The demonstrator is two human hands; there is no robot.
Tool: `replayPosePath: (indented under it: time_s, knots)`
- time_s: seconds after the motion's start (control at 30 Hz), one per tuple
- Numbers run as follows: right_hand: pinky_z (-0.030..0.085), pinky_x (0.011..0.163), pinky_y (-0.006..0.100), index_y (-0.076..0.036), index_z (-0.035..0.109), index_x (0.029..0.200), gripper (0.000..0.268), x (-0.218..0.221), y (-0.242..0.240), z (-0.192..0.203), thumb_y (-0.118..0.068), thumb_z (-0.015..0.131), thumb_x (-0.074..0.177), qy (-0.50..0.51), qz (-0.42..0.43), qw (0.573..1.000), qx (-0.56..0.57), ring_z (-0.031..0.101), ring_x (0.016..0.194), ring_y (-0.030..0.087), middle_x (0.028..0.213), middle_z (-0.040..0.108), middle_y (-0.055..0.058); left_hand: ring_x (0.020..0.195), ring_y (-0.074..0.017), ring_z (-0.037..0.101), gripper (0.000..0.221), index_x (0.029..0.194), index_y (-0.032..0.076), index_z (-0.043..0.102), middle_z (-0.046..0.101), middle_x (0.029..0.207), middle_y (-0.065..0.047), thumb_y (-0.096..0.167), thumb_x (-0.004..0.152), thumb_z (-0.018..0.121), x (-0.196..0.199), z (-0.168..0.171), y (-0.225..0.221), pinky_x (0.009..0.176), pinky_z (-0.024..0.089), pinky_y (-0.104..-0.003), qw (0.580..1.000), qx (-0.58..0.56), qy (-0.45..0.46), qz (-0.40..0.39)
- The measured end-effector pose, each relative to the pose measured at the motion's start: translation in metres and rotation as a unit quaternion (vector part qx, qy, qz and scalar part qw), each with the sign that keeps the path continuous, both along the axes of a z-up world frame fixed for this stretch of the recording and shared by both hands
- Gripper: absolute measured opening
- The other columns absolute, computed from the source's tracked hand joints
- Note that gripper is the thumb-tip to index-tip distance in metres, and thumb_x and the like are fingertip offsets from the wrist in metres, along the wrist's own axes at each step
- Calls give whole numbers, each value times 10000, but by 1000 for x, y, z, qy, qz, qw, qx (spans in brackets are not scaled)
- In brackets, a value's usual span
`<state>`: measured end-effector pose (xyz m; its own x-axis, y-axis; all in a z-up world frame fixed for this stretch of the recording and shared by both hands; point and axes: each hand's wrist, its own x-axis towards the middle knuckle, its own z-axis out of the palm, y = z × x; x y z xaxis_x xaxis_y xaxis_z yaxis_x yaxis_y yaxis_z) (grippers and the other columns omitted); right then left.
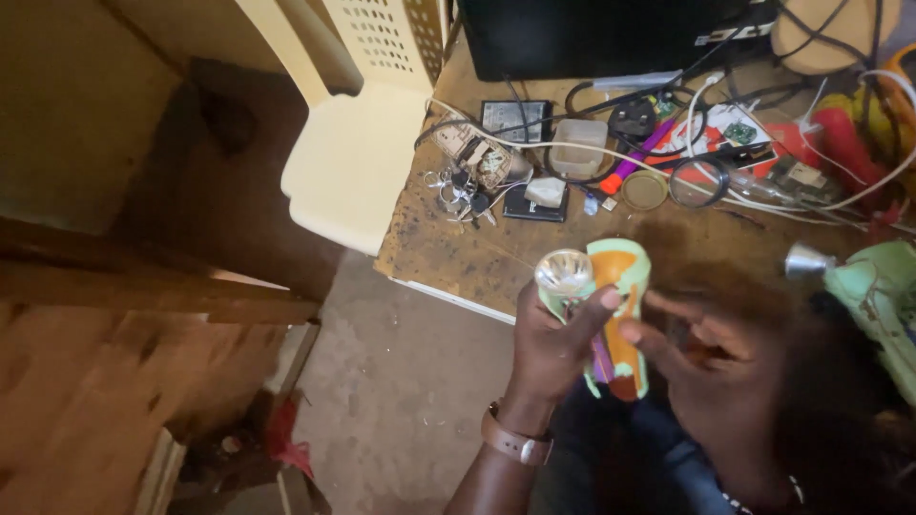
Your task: Assembling various parts of a flashlight, including the casing, lens, and internal electronics on a workbench.
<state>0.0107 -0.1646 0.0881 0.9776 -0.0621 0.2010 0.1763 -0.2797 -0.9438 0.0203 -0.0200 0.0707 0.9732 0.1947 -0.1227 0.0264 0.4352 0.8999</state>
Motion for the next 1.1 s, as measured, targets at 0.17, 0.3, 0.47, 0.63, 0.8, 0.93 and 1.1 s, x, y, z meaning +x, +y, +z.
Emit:
replayPosePath:
  time_s: [0.17, 0.3, 0.47, 0.63, 0.8, 0.93, 1.1]
  knots:
    - [504, 713, 171, -54, 743, 1216, 310, -2, 18, -16, -37, 800, 912, 121, -49, 975, 181, 575, 748, 27, 913, 706, 6, 895, -107, 650, 286, 1062, 102, 691, 713, 969, -1, 291, 889, 817, -4, 20, 0, 809, 567, -298, 987, 139, -1, 79]
    - [606, 742, 195, -9, 723, 1223, 298, -3, 30, -7, 6, 788, 933, 109, -71, 968, 216, 695, 722, 77, 866, 743, 75, 813, -110, 650, 228, 958, 138, 670, 704, 893, 9, 278, 869, 826, -6, 27, -3, 760, 554, -298, 982, 158, -8, 101]
    - [622, 854, 218, -21, 711, 1127, 211, -4, 40, -6, 15, 792, 936, 98, -95, 969, 208, 718, 873, 92, 1016, 760, 66, 829, -93, 632, 243, 967, 137, 686, 704, 905, 18, 304, 872, 835, -8, 23, 0, 751, 546, -295, 988, 117, -3, 104]
    - [589, 813, 192, -17, 718, 1162, 220, -7, 47, 1, 9, 799, 960, 97, -127, 974, 160, 686, 818, 60, 972, 756, 62, 805, -73, 618, 226, 969, 139, 693, 696, 891, 27, 285, 876, 839, -7, 23, 2, 722, 536, -277, 990, 103, -5, 96]
    - [577, 811, 195, 9, 725, 1162, 193, -6, 46, 4, 30, 792, 982, 76, -116, 983, 121, 684, 856, 70, 1013, 765, 87, 856, -106, 652, 246, 1006, 123, 676, 711, 936, -6, 284, 890, 821, -6, 25, 4, 770, 565, -298, 991, 104, -4, 79]
    - [535, 744, 178, -3, 727, 1159, 180, -6, 45, 9, -5, 804, 997, 83, -119, 986, 78, 650, 802, 49, 973, 755, 70, 824, -101, 639, 214, 993, 140, 673, 710, 917, 9, 275, 894, 806, -7, 29, 4, 756, 545, -290, 988, 133, -1, 73]
    - [613, 897, 229, 28, 711, 1191, 245, -3, 48, 15, 68, 770, 956, 73, -114, 981, 139, 720, 953, 113, 1105, 770, 116, 846, -100, 619, 248, 1013, 127, 652, 679, 919, 13, 303, 911, 795, -5, 26, 2, 757, 531, -292, 990, 123, -25, 68]
